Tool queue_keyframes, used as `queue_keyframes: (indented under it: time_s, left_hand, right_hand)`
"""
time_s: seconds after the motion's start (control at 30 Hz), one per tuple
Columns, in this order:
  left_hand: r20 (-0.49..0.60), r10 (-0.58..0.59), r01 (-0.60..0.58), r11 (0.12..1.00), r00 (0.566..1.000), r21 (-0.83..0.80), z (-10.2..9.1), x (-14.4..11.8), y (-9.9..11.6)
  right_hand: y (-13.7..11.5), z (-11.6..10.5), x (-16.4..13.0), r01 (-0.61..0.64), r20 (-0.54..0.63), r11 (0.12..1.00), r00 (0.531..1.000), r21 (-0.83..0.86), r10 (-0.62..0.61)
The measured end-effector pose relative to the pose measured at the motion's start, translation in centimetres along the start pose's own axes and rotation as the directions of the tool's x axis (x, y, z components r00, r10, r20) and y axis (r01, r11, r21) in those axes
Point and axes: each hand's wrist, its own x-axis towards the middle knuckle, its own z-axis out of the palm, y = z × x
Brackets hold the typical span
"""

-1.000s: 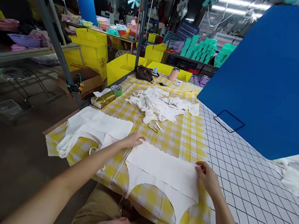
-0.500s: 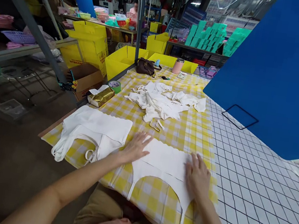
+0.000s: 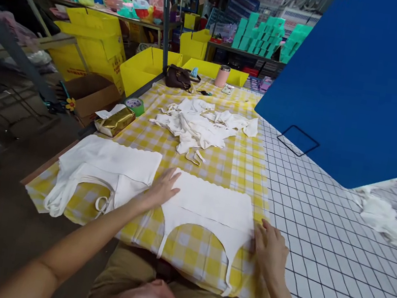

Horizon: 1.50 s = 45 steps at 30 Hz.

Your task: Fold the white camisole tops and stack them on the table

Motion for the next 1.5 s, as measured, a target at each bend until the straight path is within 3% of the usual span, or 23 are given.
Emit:
queue_keyframes:
  time_s: [0.2, 0.43, 0.6, 0.7, 0.77, 0.83, 0.87, 0.93, 0.97, 1.0, 1.1, 1.17, 1.27, 1.4, 1.5]
  left_hand:
    - [-0.108, 0.025, -0.021, 0.999, 0.994, 0.032, 0.1, 0.8, 0.2]
    - [-0.164, -0.045, 0.067, 0.988, 0.985, 0.137, 0.3, 1.6, -0.2]
    - [-0.032, 0.085, -0.080, 0.987, 0.996, 0.143, 1.0, 1.5, 3.2]
    - [0.101, 0.227, -0.236, 0.967, 0.969, 0.097, 2.2, 0.8, 6.5]
    - [0.155, 0.326, -0.339, 0.939, 0.932, 0.061, 3.1, 0.5, 8.7]
    - [0.177, 0.408, -0.419, 0.908, 0.896, 0.028, 3.9, 0.4, 10.5]
    - [0.184, 0.440, -0.450, 0.893, 0.879, 0.011, 4.3, 0.4, 11.3]
    - [0.201, 0.482, -0.487, 0.873, 0.853, -0.025, 5.2, 0.4, 12.5]
    - [0.214, 0.493, -0.496, 0.867, 0.843, -0.043, 5.6, 0.4, 12.9]
    - [0.227, 0.502, -0.503, 0.863, 0.835, -0.056, 6.1, 0.4, 13.2]
    - [0.249, 0.510, -0.517, 0.855, 0.823, -0.043, 7.2, 0.2, 13.5]
    - [0.255, 0.505, -0.521, 0.853, 0.824, -0.006, 7.6, 0.1, 13.6]
    - [0.271, 0.495, -0.520, 0.854, 0.826, 0.023, 7.5, 0.0, 13.6]
    - [0.299, 0.479, -0.507, 0.862, 0.825, 0.021, 7.1, -0.1, 13.8]
    - [0.292, 0.471, -0.493, 0.870, 0.832, 0.000, 7.1, 0.0, 13.9]
  right_hand:
    - [-0.6, -1.4, 0.8, -0.131, 0.019, 0.962, 0.991, 0.239, 0.130]
    - [-1.9, -0.4, 2.4, -0.234, 0.146, 0.963, 0.966, 0.136, 0.214]
    - [-3.7, 0.5, 3.8, -0.238, 0.127, 0.967, 0.966, 0.092, 0.225]
    - [-4.7, -1.0, 2.6, -0.223, 0.095, 0.968, 0.973, 0.118, 0.212]
    - [-5.1, -2.9, 0.3, -0.181, 0.184, 0.965, 0.972, 0.192, 0.145]
    - [-5.0, -5.0, -3.0, -0.153, 0.411, 0.942, 0.911, 0.297, 0.018]
    - [-4.7, -5.8, -4.9, -0.168, 0.557, 0.927, 0.829, 0.335, -0.051]
    - [-3.9, -6.5, -8.6, -0.240, 0.788, 0.912, 0.602, 0.334, -0.130]
    - [-3.4, -6.3, -10.3, -0.276, 0.834, 0.907, 0.536, 0.319, -0.131]
    - [-2.9, -5.7, -11.8, -0.309, 0.832, 0.896, 0.544, 0.320, -0.109]
    - [-2.3, -2.6, -14.8, -0.444, 0.683, 0.791, 0.729, 0.421, 0.045]
    - [-2.8, -0.4, -15.7, -0.537, 0.642, 0.651, 0.761, 0.536, 0.099]
    - [-3.7, 1.1, -16.4, -0.591, 0.647, 0.493, 0.759, 0.638, 0.072]
    - [-2.7, -1.0, -17.2, -0.568, 0.586, 0.515, 0.797, 0.642, 0.147]
    - [-1.4, -4.4, -17.7, -0.502, 0.439, 0.637, 0.856, 0.584, 0.272]
